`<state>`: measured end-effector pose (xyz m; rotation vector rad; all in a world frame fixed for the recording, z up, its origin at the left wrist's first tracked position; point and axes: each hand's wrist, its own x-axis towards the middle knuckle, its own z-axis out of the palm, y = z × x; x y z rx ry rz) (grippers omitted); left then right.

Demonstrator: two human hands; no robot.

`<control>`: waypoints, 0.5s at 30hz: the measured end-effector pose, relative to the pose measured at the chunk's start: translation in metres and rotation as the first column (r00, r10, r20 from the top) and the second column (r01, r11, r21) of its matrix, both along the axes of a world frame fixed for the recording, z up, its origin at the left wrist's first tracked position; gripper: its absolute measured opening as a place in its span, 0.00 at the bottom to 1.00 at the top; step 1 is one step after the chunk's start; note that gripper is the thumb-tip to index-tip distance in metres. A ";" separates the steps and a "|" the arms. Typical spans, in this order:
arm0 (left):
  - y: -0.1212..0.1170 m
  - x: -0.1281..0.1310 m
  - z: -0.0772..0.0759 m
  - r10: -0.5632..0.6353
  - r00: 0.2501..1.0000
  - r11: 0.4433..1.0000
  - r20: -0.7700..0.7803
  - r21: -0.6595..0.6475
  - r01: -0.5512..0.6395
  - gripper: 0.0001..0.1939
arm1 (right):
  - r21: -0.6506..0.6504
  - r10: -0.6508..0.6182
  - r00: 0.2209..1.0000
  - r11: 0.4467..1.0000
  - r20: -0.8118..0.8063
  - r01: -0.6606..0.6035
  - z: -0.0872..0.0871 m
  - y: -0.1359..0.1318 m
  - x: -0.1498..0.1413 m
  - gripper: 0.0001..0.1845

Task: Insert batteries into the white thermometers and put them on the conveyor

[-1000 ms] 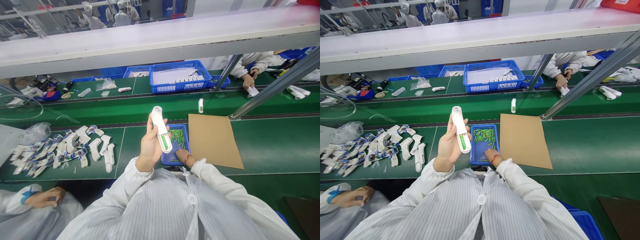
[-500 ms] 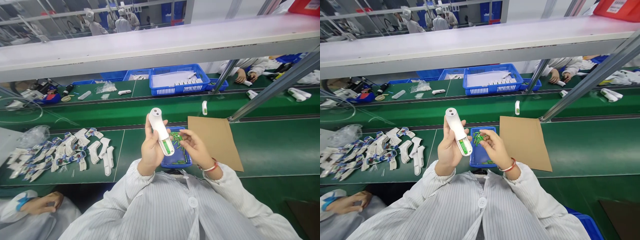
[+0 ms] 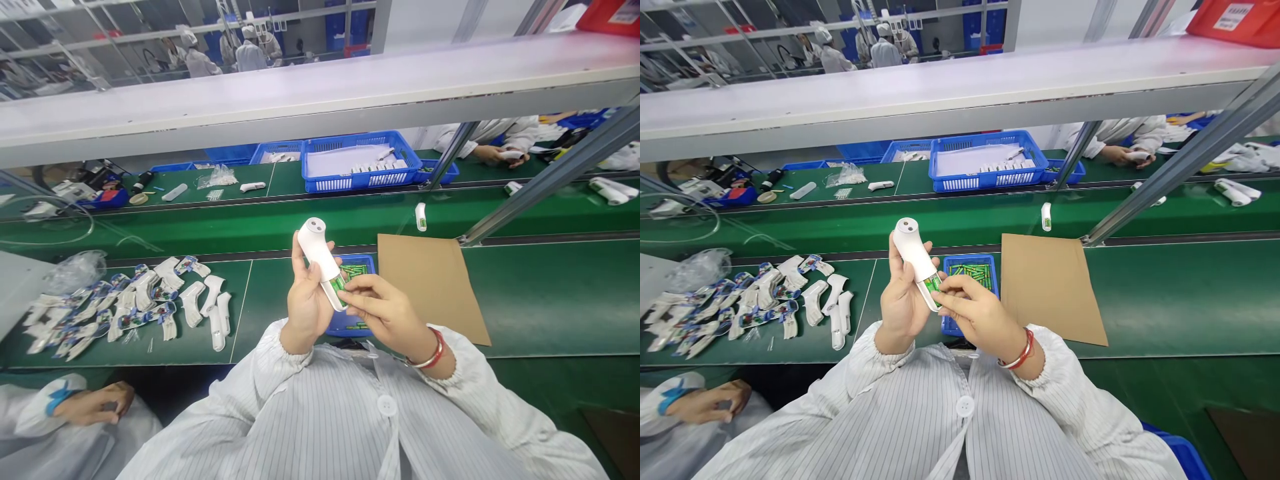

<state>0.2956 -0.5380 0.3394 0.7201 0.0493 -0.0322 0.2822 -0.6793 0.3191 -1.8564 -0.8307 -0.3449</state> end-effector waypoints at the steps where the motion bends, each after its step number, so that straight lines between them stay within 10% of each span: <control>1: 0.000 0.000 0.000 -0.011 1.000 1.000 -0.009 -0.001 0.011 0.30 | 0.004 0.008 1.000 1.000 -0.014 -0.008 0.000 -0.001 0.000 0.20; 7: -0.001 -0.001 0.000 -0.137 0.990 0.990 -0.010 -0.033 0.137 0.30 | 0.102 0.008 0.971 0.995 -0.238 0.017 -0.001 0.000 0.005 0.05; 15: -0.002 -0.001 -0.021 -0.236 0.972 0.970 -0.011 -0.055 0.235 0.29 | 0.407 0.231 0.624 0.900 -0.746 0.153 -0.007 0.003 0.010 0.21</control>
